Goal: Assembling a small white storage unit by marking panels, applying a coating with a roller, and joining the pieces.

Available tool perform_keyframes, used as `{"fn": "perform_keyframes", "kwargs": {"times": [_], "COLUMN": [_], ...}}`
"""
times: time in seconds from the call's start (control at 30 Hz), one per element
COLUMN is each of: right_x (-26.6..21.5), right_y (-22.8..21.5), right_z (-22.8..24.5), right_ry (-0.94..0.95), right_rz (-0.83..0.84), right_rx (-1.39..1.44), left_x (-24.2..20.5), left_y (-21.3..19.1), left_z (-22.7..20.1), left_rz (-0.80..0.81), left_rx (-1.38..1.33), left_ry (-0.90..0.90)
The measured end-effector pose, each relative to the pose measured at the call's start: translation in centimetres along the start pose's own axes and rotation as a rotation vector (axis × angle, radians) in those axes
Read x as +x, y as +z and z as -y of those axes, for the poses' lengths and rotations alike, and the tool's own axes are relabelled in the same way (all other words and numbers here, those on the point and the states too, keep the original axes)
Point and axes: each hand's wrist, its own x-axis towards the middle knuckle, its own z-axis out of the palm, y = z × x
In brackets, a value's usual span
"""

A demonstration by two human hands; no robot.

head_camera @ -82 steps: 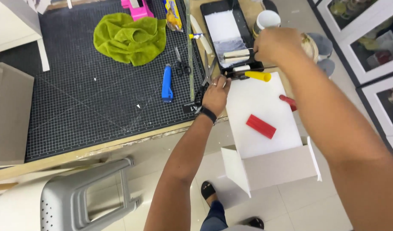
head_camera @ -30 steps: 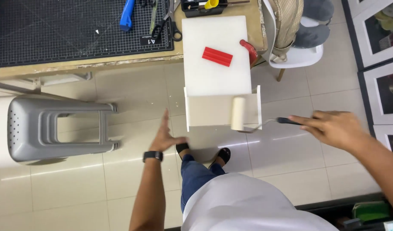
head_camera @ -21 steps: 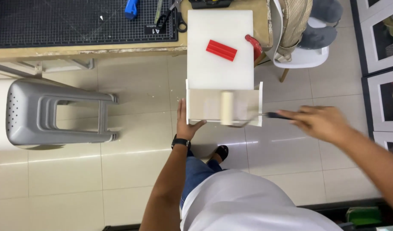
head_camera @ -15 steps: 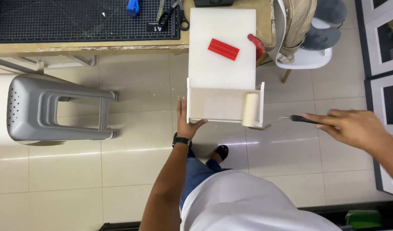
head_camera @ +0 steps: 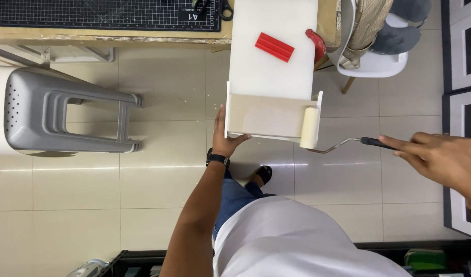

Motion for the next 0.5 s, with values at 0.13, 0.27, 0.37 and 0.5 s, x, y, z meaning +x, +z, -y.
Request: {"fn": "perform_keyframes", "kwargs": {"times": [0.13,0.27,0.37,0.5], "right_x": [-0.6,0.2,1.3,2.2], "right_y": [-0.3,0.6,-0.3,-0.4], "right_z": [-0.5,-0.9,-0.3,0.6], "right_ry": [0.031,0.039,0.045,0.082], "right_rz": [-0.046,-0.163,-0.256,-0.253], "right_rx": [-0.006,0.036,-0.031,0.002], "left_x": [0.0,0.0,0.0,-3.2], "left_y": [0.1,0.4,0.8,2.2], "left_z": [-0.8,-0.3,0.3,-2.1], "left_rz": [-0.022,-0.054,-0.073,-0.174], "left_rx": [-0.023,-0.002,-0.002,-0.186], "left_ry": [-0.011,-0.008,-0.018,-0.173]}}
